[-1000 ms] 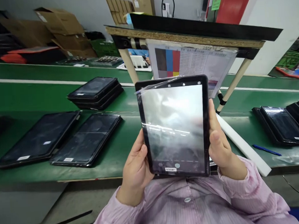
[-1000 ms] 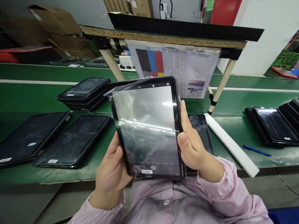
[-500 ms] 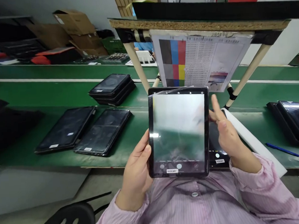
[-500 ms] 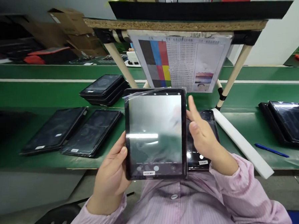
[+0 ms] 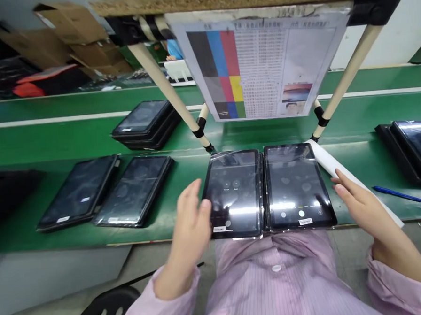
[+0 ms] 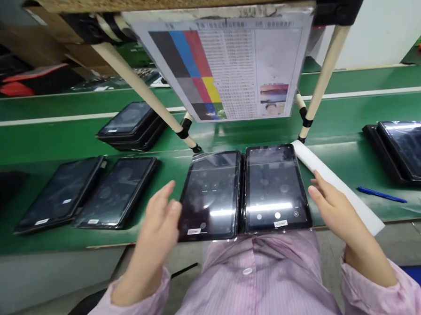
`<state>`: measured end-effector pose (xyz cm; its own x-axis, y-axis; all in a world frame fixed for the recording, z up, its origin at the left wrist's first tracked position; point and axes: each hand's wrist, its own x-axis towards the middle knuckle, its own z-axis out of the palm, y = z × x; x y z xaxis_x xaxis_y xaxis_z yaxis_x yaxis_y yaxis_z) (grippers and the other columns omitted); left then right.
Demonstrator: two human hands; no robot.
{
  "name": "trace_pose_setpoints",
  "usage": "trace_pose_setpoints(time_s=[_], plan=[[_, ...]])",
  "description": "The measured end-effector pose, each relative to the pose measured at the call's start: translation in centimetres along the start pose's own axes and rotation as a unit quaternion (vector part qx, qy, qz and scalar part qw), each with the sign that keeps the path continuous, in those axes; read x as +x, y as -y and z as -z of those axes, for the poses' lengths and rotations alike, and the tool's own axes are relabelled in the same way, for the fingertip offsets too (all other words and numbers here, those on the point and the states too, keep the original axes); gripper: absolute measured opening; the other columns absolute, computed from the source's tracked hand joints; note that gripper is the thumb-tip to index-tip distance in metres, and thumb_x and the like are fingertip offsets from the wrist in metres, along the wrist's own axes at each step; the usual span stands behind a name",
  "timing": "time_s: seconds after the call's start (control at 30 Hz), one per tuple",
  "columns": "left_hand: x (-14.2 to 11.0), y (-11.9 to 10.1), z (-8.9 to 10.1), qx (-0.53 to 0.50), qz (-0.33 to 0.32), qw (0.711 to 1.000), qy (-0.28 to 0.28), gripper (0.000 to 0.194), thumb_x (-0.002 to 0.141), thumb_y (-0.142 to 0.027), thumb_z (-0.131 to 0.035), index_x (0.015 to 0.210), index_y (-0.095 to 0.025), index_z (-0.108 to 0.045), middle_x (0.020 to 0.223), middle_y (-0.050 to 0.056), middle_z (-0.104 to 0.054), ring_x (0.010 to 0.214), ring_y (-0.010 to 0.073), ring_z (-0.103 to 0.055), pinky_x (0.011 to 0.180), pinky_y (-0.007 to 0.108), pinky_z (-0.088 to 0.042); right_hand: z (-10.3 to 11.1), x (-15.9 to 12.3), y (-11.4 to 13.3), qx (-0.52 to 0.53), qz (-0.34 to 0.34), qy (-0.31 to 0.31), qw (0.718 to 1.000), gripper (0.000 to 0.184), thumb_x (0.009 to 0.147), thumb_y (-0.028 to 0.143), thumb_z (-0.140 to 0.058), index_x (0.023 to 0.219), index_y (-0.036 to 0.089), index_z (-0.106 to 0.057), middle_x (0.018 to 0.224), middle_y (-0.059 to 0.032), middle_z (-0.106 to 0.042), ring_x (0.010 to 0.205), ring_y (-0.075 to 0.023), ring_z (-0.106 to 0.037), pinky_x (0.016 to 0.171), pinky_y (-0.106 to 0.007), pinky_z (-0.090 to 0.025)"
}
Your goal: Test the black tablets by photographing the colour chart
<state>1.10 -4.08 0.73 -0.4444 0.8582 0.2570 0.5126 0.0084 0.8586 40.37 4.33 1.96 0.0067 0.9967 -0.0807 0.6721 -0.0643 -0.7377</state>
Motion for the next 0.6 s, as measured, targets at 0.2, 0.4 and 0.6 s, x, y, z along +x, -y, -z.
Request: trace_pose_setpoints(time_s=[0.2, 0.4, 0.6], plan=[[-3.7, -7.1, -6.2, 0.24, -0.238, 0.905, 0.256, 0.052, 0.106, -0.017, -0.038, 0.154, -0.006, -0.051, 0.138, 0.024, -0.072, 0.149, 0.0366, -0.052, 0.124, 0.066, -0.031, 0.2, -0.8, -1.2, 0.126, -0.06, 0.083, 0.987, 0.086, 0.093, 0.082, -0.052, 0.163, 0.034, -0.046, 0.141, -0.0111, -0.071, 0.115, -0.0335, -0.075, 0.117, -0.061, -0.051], [-3.4, -9.0, -6.9, 0.176, -0.118, 0.898, 0.387, 0.07, 0.106, -0.035, -0.043, 0.164, 0.001, -0.031, 0.161, 0.031, -0.049, 0.156, 0.0444, -0.041, 0.121, 0.073, -0.032, 0.7, -0.6, -0.2, 0.208, -0.078, 0.071, 0.972, 0.094, 0.084, 0.084, -0.064, 0.16, 0.03, -0.051, 0.133, -0.0125, -0.073, 0.107, -0.0311, -0.077, 0.11, -0.058, -0.058], [-4.1, -8.6, -5.7, -0.11, 0.06, 0.932, 0.339, 0.078, 0.103, -0.055, -0.049, 0.17, -0.02, -0.026, 0.174, 0.02, -0.035, 0.161, 0.0384, -0.033, 0.126, 0.066, -0.033, -1.0, 2.4, 1.9, 0.294, -0.051, 0.032, 0.954, 0.079, 0.084, 0.076, -0.066, 0.148, 0.03, -0.063, 0.156, -0.0076, -0.06, 0.141, -0.0346, -0.061, 0.123, -0.055, -0.048]])
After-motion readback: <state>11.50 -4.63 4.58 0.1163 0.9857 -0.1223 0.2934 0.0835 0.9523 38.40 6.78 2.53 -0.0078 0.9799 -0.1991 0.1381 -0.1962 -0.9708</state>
